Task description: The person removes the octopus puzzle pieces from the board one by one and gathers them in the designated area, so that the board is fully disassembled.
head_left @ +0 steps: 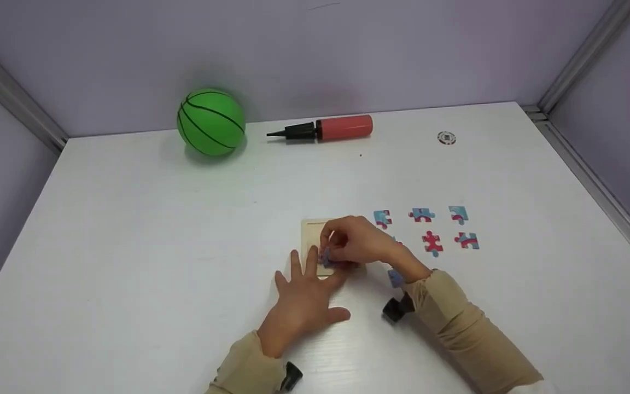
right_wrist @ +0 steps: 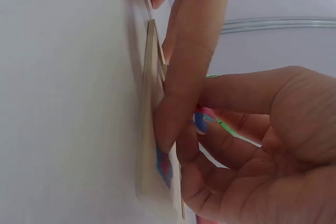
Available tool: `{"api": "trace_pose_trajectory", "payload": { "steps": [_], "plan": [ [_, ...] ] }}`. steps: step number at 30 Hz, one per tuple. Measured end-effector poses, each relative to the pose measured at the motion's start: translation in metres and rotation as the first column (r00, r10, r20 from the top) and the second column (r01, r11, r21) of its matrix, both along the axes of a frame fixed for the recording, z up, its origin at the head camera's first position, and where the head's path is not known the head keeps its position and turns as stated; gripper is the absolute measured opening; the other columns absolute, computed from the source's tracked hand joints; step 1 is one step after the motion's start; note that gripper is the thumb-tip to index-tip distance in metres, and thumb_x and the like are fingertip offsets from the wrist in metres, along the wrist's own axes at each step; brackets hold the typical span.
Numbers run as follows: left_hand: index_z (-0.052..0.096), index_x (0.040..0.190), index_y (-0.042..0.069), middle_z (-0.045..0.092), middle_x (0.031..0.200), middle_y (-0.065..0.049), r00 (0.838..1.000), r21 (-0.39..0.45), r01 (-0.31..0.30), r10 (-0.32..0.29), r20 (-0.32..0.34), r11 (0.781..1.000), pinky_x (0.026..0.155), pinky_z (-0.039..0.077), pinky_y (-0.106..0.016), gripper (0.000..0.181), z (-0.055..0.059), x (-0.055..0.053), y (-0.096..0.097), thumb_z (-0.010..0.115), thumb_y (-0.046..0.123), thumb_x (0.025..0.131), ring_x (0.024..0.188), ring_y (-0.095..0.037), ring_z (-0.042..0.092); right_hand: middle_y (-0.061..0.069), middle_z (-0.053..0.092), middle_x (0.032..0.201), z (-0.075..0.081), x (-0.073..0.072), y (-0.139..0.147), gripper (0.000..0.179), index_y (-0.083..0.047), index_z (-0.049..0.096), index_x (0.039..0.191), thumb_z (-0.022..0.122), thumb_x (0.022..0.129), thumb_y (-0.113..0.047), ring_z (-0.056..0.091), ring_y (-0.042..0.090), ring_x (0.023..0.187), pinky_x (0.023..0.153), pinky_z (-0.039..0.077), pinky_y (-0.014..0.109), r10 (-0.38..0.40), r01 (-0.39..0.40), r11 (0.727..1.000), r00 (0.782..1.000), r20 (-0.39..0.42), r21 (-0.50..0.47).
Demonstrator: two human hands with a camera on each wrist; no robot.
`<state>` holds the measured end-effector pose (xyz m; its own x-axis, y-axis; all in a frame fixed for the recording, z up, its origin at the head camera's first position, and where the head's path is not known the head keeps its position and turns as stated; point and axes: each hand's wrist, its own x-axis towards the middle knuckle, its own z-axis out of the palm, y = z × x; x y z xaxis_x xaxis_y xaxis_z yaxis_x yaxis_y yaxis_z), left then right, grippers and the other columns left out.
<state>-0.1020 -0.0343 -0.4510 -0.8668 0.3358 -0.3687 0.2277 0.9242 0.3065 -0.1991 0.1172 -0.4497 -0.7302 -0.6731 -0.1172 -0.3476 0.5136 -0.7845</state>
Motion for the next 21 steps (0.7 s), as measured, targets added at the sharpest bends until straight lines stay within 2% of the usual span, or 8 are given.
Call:
{"api": "trace_pose_trajectory", "payload": {
  "steps": [3, 6, 13, 21],
  "plan": [
    [0.035, 0.147, 0.041, 0.007, 0.158, -0.019, 1.0, -0.004, 0.002, -0.002, 0.006, 1.0, 0.097, 0.02, -0.075, 0.072, -0.001, -0.002, 0.001, 0.065, 0.057, 0.083, 0.139, -0.054, 0.002, 0.003, 0.063, 0.077, 0.003, -0.003, 0.005, 0.011, -0.006, 0.065, 0.093, 0.064, 0.084, 0.001, 0.056, 0.013, 0.066, 0.059, 0.047, 0.027, -0.038, 0.04, 0.998, 0.998, 0.043, -0.053],
    [0.033, 0.148, 0.043, 0.006, 0.158, -0.02, 1.0, -0.001, 0.001, -0.001, 0.005, 1.0, 0.097, 0.02, -0.074, 0.073, -0.001, -0.001, 0.001, 0.064, 0.057, 0.084, 0.139, -0.054, 0.002, 0.004, 0.063, 0.08, 0.007, -0.005, 0.009, 0.012, -0.005, 0.064, 0.094, 0.065, 0.084, 0.001, 0.056, 0.015, 0.071, 0.062, 0.047, 0.028, -0.062, 0.069, 0.992, 0.996, 0.067, -0.107],
    [0.03, 0.148, 0.044, 0.007, 0.158, -0.021, 1.0, 0.012, 0.011, -0.011, -0.001, 1.0, 0.097, 0.019, -0.075, 0.073, -0.001, -0.001, 0.0, 0.064, 0.055, 0.084, 0.138, -0.055, 0.003, 0.008, 0.064, 0.087, 0.014, -0.002, 0.012, 0.015, 0.0, 0.062, 0.1, 0.067, 0.086, -0.003, 0.059, 0.018, 0.076, 0.07, 0.054, 0.029, -0.034, 0.085, 0.971, 0.975, 0.219, -0.225],
    [0.033, 0.148, 0.042, 0.008, 0.157, -0.023, 1.0, 0.022, 0.0, 0.0, -0.005, 1.0, 0.096, 0.02, -0.075, 0.073, -0.001, 0.0, 0.0, 0.065, 0.055, 0.083, 0.138, -0.056, 0.004, 0.009, 0.064, 0.088, 0.016, 0.006, 0.031, 0.016, 0.002, 0.061, 0.102, 0.066, 0.087, -0.001, 0.06, 0.017, 0.076, 0.069, 0.055, 0.03, -0.012, 0.081, 0.967, 0.962, 0.274, -0.24]
  ]
}}
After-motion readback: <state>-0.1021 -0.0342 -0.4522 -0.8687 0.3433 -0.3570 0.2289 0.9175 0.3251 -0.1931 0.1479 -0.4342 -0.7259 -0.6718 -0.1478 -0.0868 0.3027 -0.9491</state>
